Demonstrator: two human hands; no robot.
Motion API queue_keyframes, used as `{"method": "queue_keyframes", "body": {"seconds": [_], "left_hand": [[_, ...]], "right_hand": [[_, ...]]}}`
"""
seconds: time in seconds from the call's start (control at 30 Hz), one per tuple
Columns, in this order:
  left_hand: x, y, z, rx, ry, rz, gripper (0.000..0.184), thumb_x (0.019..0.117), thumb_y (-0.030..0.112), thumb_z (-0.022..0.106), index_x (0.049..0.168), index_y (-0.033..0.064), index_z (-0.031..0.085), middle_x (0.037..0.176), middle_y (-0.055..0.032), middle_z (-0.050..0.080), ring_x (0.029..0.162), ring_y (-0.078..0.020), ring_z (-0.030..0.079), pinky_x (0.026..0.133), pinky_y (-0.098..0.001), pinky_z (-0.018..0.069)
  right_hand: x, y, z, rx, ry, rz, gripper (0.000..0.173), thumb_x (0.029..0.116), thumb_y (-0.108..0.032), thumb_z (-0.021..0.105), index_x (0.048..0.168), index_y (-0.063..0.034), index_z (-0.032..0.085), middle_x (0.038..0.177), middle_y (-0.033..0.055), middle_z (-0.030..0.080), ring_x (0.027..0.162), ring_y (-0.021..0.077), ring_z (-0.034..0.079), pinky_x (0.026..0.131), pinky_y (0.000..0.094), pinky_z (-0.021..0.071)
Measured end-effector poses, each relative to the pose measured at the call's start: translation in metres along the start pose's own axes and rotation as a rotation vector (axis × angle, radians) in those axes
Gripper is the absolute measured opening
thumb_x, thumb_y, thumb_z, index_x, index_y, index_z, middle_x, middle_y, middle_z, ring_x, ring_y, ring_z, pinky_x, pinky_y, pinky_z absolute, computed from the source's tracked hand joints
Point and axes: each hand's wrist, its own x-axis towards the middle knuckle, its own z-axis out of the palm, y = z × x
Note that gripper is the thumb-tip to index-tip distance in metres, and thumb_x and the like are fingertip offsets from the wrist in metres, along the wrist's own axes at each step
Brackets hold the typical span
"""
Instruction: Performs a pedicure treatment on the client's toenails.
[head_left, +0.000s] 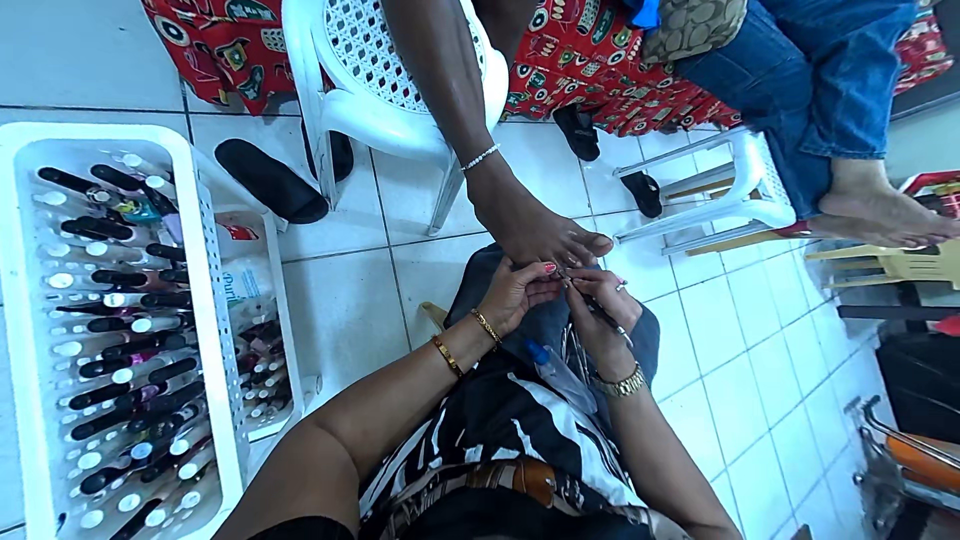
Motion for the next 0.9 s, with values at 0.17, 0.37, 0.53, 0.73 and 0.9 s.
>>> {"method": "queue_keyframes", "body": {"seconds": [0.17,0.37,0.53,0.73,0.9], "left_hand": [[-0.001,0.001,0.0,0.0,0.0,-0.002,0.027,0.1004,0.004,0.059,0.123,0.0121,0.047,0.086,-0.0062,0.066,0.07,-0.0164,0.07,0.069,-0.0305,0.0612],[-0.001,0.001,0.0,0.005,-0.001,0.008,0.028,0.1006,0.004,0.059,0.124,0.012,0.046,0.086,-0.0072,0.066,0.07,-0.0173,0.07,0.069,-0.0309,0.0612],[0.001,0.0,0.0,0.004,0.011,-0.002,0.031,0.0996,0.003,0.06,0.125,0.0119,0.044,0.088,-0.0072,0.066,0.071,-0.0173,0.07,0.069,-0.0313,0.0614],[0.0,0.002,0.0,0.029,-0.011,0.015,0.027,0.1005,0.003,0.058,0.123,0.0119,0.047,0.087,-0.0057,0.068,0.071,-0.0155,0.07,0.069,-0.0298,0.0614],[-0.001,-0.001,0.0,0.018,-0.015,0.02,0.031,0.1006,0.005,0.06,0.127,0.0123,0.045,0.088,-0.006,0.066,0.072,-0.0166,0.07,0.071,-0.0315,0.0614]], "right_hand": [[0.001,-0.006,-0.002,-0.017,-0.019,0.001,0.014,0.0904,-0.004,0.067,0.078,0.0004,0.062,0.094,0.0156,0.073,0.091,0.016,0.072,0.077,0.023,0.0577],[0.004,-0.006,-0.007,0.014,-0.062,0.041,0.013,0.0899,-0.005,0.068,0.079,0.002,0.064,0.095,0.0164,0.073,0.091,0.0153,0.071,0.078,0.0222,0.0572],[0.009,-0.005,-0.01,-0.065,-0.122,-0.029,0.014,0.0896,-0.004,0.066,0.077,0.0011,0.064,0.094,0.017,0.072,0.091,0.0184,0.07,0.076,0.0237,0.0566],[0.014,-0.005,-0.017,0.06,-0.146,0.051,0.012,0.0893,-0.005,0.067,0.079,0.0005,0.064,0.096,0.0141,0.073,0.096,0.0143,0.071,0.083,0.0229,0.0576],[0.012,-0.007,-0.017,0.016,-0.176,0.003,0.015,0.0891,-0.004,0.066,0.075,0.0004,0.062,0.093,0.0164,0.072,0.092,0.0171,0.071,0.078,0.0238,0.0569]]}}
